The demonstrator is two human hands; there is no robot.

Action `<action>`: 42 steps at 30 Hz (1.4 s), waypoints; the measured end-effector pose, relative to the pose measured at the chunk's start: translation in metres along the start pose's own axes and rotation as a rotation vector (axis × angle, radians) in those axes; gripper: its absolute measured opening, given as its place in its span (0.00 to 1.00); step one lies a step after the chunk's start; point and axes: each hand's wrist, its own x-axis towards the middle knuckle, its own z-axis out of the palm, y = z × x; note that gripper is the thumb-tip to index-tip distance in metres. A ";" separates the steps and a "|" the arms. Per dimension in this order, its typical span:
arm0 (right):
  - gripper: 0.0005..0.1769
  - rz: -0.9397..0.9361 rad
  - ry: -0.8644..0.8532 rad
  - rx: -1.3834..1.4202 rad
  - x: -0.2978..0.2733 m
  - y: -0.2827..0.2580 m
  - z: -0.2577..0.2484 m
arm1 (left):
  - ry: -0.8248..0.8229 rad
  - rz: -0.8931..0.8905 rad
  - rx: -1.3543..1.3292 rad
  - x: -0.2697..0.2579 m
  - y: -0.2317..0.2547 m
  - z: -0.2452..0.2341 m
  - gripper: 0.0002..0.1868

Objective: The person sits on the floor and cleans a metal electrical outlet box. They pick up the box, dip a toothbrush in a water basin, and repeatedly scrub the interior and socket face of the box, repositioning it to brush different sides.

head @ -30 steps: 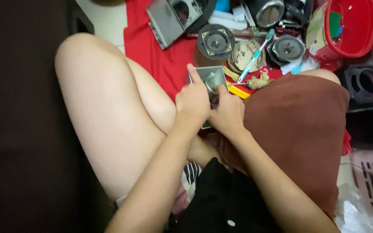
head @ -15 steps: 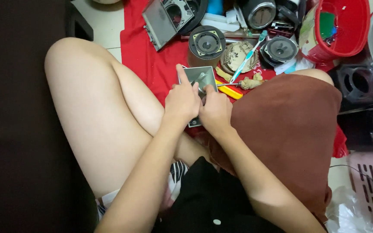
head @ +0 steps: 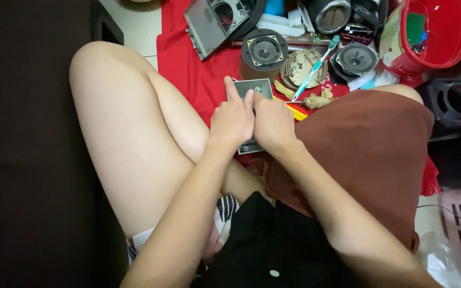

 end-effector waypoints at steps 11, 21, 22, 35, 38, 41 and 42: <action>0.15 -0.311 0.222 -0.150 0.027 0.019 0.012 | -0.048 -0.014 -0.021 -0.006 0.003 -0.010 0.35; 0.16 -0.336 0.008 -0.078 0.011 0.025 -0.007 | -0.049 0.016 0.010 -0.002 0.003 -0.011 0.37; 0.16 -0.333 0.009 -0.079 0.013 0.027 -0.004 | -0.051 0.018 0.010 -0.002 0.004 -0.011 0.37; 0.21 -0.281 -0.022 -0.212 0.019 0.025 0.002 | -0.091 0.033 0.061 -0.003 0.006 -0.014 0.35; 0.21 -0.298 -0.030 -0.214 0.017 0.024 0.000 | -0.085 0.022 0.053 -0.004 0.005 -0.014 0.35; 0.22 -0.307 -0.047 -0.200 0.015 0.026 -0.004 | -0.066 0.030 0.034 -0.002 0.003 -0.012 0.34; 0.22 -0.309 -0.061 -0.174 0.014 0.026 -0.006 | -0.056 0.037 0.024 -0.002 0.002 -0.011 0.34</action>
